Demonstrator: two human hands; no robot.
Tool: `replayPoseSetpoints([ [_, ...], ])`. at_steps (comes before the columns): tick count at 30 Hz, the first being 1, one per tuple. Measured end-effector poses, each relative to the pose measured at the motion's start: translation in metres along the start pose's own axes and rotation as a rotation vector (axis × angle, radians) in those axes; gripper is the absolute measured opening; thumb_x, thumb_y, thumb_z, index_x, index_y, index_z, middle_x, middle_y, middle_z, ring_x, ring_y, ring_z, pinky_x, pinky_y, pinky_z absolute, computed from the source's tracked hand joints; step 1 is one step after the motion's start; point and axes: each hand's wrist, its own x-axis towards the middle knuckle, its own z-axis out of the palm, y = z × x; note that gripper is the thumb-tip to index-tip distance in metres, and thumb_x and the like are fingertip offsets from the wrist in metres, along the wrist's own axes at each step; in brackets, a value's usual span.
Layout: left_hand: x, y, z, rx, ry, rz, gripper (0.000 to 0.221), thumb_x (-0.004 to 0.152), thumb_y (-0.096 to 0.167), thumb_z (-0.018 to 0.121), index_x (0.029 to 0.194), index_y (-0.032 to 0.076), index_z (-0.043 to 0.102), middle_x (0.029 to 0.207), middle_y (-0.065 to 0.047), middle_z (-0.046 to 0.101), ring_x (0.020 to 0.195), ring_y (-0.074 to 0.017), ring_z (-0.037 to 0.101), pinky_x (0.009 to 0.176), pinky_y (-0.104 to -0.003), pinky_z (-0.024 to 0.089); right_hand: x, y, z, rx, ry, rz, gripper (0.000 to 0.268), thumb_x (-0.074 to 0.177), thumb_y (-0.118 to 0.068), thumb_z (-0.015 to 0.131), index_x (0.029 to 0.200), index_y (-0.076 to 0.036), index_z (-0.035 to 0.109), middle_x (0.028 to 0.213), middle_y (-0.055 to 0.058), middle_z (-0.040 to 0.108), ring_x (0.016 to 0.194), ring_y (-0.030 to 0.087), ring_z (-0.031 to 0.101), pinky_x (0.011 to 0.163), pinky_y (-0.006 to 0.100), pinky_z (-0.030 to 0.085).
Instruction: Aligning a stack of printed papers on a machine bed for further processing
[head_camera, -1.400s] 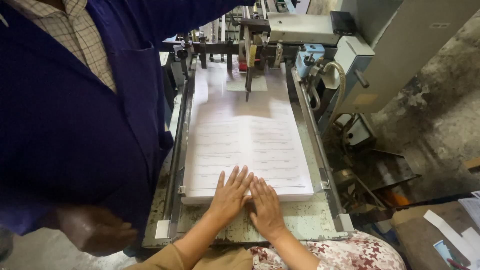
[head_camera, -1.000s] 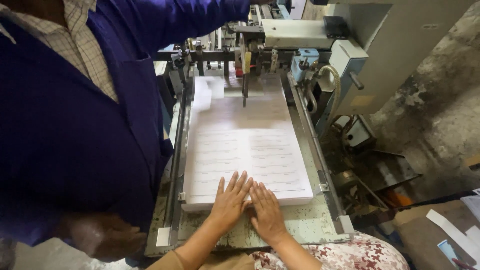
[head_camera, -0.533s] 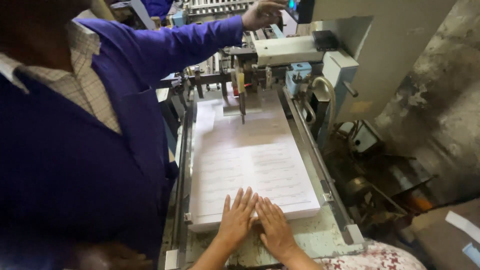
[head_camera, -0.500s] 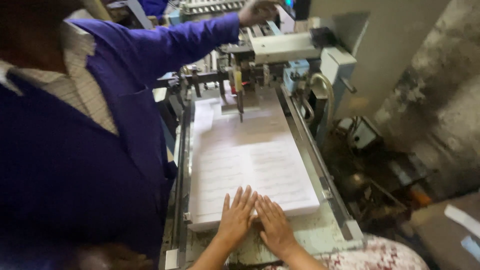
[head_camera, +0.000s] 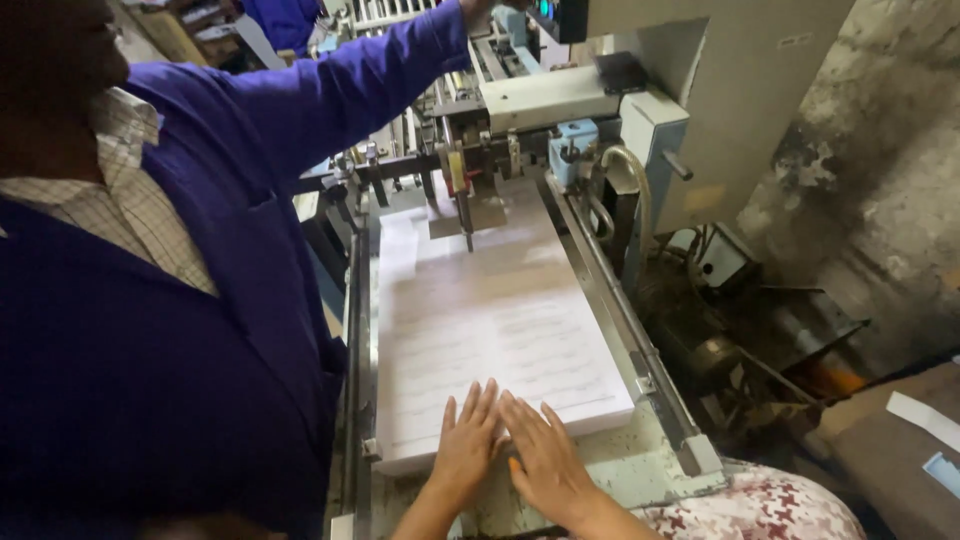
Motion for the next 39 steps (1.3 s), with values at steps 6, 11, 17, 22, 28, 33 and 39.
replayPoseSetpoints([
  [6, 0.007, 0.031, -0.053, 0.036, -0.373, -0.146, 0.064, 0.101, 0.032, 0.039, 0.154, 0.022, 0.005, 0.162, -0.004, -0.005, 0.147, -0.0259, -0.009, 0.116, -0.053, -0.001, 0.018, -0.057, -0.085, 0.229, 0.285, -0.337, 0.08, 0.086, -0.002, 0.069, 0.149, -0.003, 0.02, 0.135, 0.025, 0.056, 0.123, 0.037, 0.058, 0.102, 0.047, 0.049],
  [11, 0.006, 0.029, -0.04, 0.09, -0.327, -0.118, 0.065, 0.101, 0.042, 0.032, 0.154, 0.021, 0.004, 0.162, -0.006, -0.004, 0.147, -0.0273, -0.006, 0.115, -0.053, -0.002, 0.016, -0.061, -0.099, 0.221, 0.413, -0.451, 0.021, 0.094, -0.008, 0.057, 0.109, 0.007, 0.06, 0.084, 0.015, 0.069, 0.073, 0.028, 0.068, 0.075, 0.041, 0.058],
  [17, -0.003, 0.01, -0.008, 0.085, -0.156, -0.046, 0.06, 0.1, 0.036, 0.03, 0.154, 0.022, 0.009, 0.161, -0.005, 0.003, 0.147, -0.0268, -0.001, 0.113, -0.054, -0.001, -0.003, -0.007, -0.023, -0.011, 0.276, -0.248, 0.024, 0.088, -0.01, 0.064, 0.111, -0.001, 0.064, 0.106, 0.013, 0.067, 0.096, 0.028, 0.062, 0.091, 0.043, 0.046],
  [22, -0.006, -0.005, 0.023, 0.17, 0.141, 0.064, 0.064, 0.097, 0.044, 0.047, 0.153, 0.022, 0.023, 0.16, -0.004, 0.017, 0.146, -0.0271, 0.013, 0.11, -0.055, 0.01, -0.021, 0.037, 0.031, -0.104, 0.053, -0.109, 0.063, 0.085, -0.016, 0.07, 0.14, -0.001, 0.044, 0.146, 0.02, 0.043, 0.137, 0.034, 0.037, 0.113, 0.05, 0.023],
  [28, -0.003, 0.004, 0.003, 0.068, -0.013, -0.006, 0.06, 0.101, 0.043, 0.036, 0.154, 0.021, 0.017, 0.16, -0.004, 0.009, 0.146, -0.0255, 0.004, 0.112, -0.052, 0.002, -0.019, 0.033, 0.033, -0.137, -0.17, 0.023, 0.079, 0.088, -0.012, 0.065, 0.151, -0.004, 0.018, 0.159, 0.013, 0.014, 0.146, 0.027, 0.007, 0.117, 0.044, 0.001],
  [33, -0.002, 0.032, -0.051, 0.044, -0.316, -0.142, 0.055, 0.103, 0.04, 0.017, 0.153, 0.026, 0.0, 0.16, 0.002, -0.01, 0.145, -0.0179, -0.012, 0.116, -0.048, -0.01, -0.019, 0.031, 0.034, -0.156, -0.148, 0.014, 0.077, 0.09, -0.012, 0.062, 0.152, -0.005, 0.016, 0.16, 0.013, 0.013, 0.147, 0.028, 0.007, 0.119, 0.043, 0.001],
  [39, -0.007, -0.001, 0.016, 0.636, 0.437, 0.053, 0.068, 0.096, 0.055, 0.023, 0.155, 0.024, 0.007, 0.163, 0.0, 0.003, 0.151, -0.02, -0.001, 0.121, -0.045, 0.0, -0.016, 0.018, 0.021, -0.124, -0.192, 0.068, 0.073, 0.092, -0.01, 0.059, 0.152, -0.009, 0.018, 0.16, 0.009, 0.012, 0.147, 0.026, 0.005, 0.119, 0.041, 0.0],
])
